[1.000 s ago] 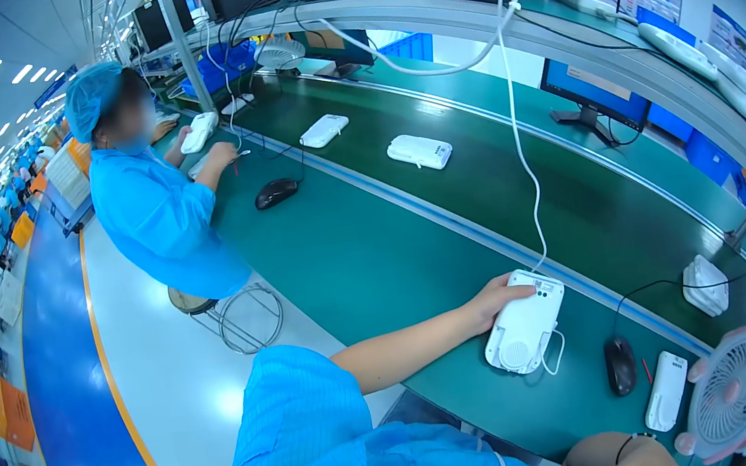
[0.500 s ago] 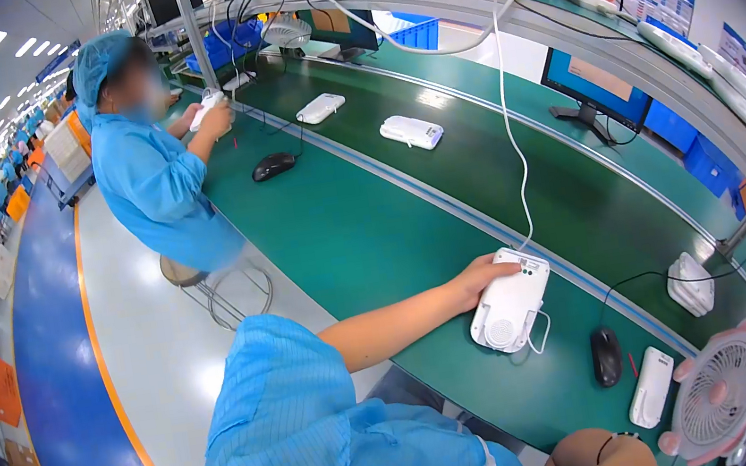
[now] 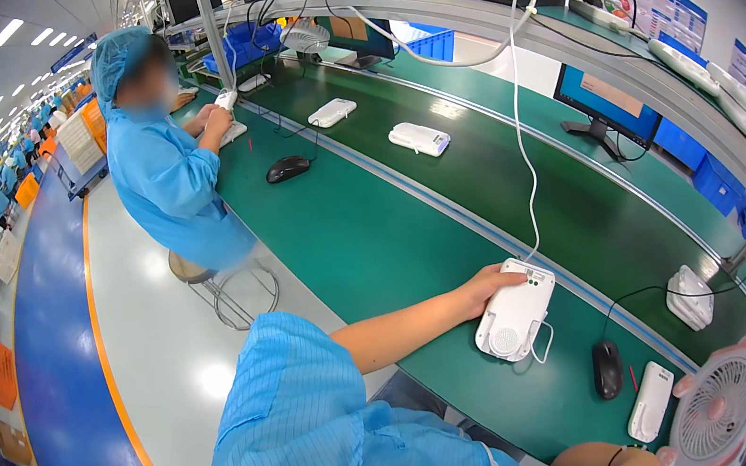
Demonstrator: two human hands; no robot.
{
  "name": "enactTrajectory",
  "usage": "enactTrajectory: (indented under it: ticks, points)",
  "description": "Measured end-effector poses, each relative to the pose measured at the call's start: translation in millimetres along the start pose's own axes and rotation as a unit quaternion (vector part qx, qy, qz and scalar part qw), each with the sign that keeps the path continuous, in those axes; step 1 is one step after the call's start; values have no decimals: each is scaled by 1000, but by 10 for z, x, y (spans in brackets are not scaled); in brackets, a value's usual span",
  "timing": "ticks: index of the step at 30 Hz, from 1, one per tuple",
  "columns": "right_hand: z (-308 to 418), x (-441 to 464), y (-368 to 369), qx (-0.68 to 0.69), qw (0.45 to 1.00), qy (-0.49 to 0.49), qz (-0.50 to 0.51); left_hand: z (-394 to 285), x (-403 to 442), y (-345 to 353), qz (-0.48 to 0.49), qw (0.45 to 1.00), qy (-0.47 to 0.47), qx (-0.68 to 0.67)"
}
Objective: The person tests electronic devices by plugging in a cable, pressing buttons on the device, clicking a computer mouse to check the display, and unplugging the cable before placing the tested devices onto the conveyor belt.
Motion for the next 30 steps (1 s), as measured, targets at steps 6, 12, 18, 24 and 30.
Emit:
enactTrajectory:
  ticks: [6,12,18,24,30]
  points:
    - [-462,-268,-705,-262,834,484,-19,-249,-91,42,-11,997,52,53]
    - [-440,-2028,-967,-595,406,673,-170,-521,-168,262,32,975,132,174]
    - [-420,-2932,-681,-549,391,693,-256,-469,-272,482,88,955,152,239]
    - [-508,-3088,-639,-491,405,697,-330,-401,-289,548,128,905,188,360]
    - [-627,-3122,-583,-577,400,646,-301,-394,-335,547,97,907,229,340]
Point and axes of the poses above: each hand's wrist, its own x-axis towards the middle knuckle, its own y-axis out of the palm, z = x × y, the point moved 8 cm from there along x, towards the middle knuckle, and after that the axes turned 4 degrees about -x, right-handed, at the moved point
